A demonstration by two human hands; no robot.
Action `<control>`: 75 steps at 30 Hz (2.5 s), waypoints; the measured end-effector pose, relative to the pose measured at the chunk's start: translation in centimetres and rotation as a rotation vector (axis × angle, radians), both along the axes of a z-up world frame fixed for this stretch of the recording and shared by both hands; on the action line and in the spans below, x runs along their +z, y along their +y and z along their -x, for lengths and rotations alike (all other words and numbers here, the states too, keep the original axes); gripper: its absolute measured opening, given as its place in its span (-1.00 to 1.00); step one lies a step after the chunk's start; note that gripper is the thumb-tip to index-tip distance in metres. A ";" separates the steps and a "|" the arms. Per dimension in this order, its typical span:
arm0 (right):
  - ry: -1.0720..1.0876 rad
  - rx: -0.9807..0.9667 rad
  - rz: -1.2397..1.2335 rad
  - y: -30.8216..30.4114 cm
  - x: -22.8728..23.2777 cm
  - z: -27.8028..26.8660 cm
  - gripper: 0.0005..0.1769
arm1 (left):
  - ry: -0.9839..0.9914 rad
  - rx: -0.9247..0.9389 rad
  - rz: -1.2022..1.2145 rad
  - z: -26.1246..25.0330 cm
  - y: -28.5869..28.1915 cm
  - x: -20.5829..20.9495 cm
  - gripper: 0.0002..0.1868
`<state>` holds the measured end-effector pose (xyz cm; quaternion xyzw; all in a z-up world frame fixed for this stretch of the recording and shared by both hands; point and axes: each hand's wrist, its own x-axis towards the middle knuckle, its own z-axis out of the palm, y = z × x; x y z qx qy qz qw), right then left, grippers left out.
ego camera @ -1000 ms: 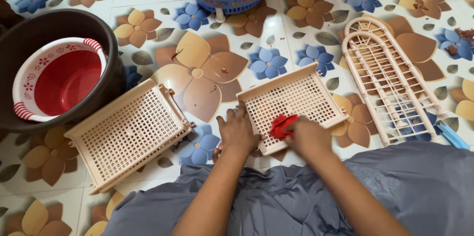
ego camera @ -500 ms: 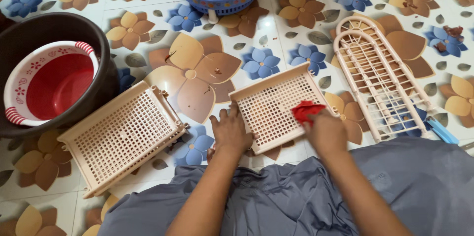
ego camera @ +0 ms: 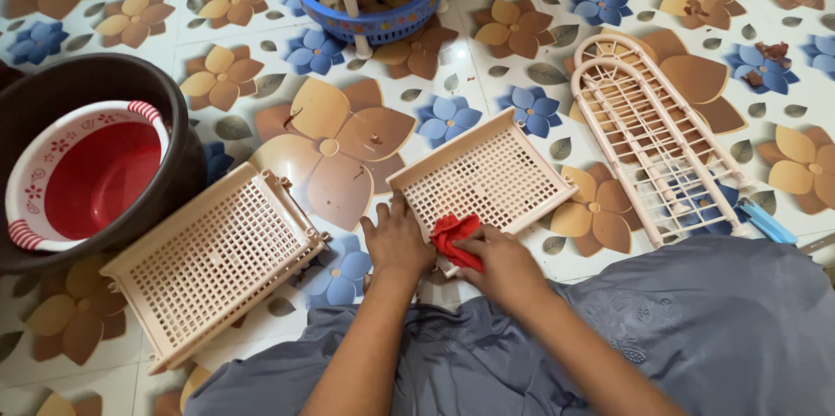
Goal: The person sits on the floor and wipes several beige plastic trays with a red cloth. They handle each tray individually, wiping the surfaces and edges, then set them aside.
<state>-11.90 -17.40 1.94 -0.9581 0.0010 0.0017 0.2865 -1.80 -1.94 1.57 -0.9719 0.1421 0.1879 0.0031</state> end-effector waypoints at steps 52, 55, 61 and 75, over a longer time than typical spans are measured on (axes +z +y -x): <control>-0.391 -0.118 0.140 -6.3 8.6 -4.2 -0.31 | 0.271 0.234 1.129 0.3 -2.4 5.3 -0.67; -0.373 -0.147 0.160 -6.8 8.0 -4.6 -0.31 | 0.285 0.281 1.178 0.2 -2.5 4.5 -0.64; -0.286 -0.088 0.149 -5.4 6.3 -5.2 -0.29 | 0.361 0.408 1.075 0.0 -2.9 2.5 -0.63; -0.106 -0.026 0.083 -4.8 3.5 -9.5 -0.26 | 0.579 0.601 0.985 -3.5 -4.0 0.5 -0.52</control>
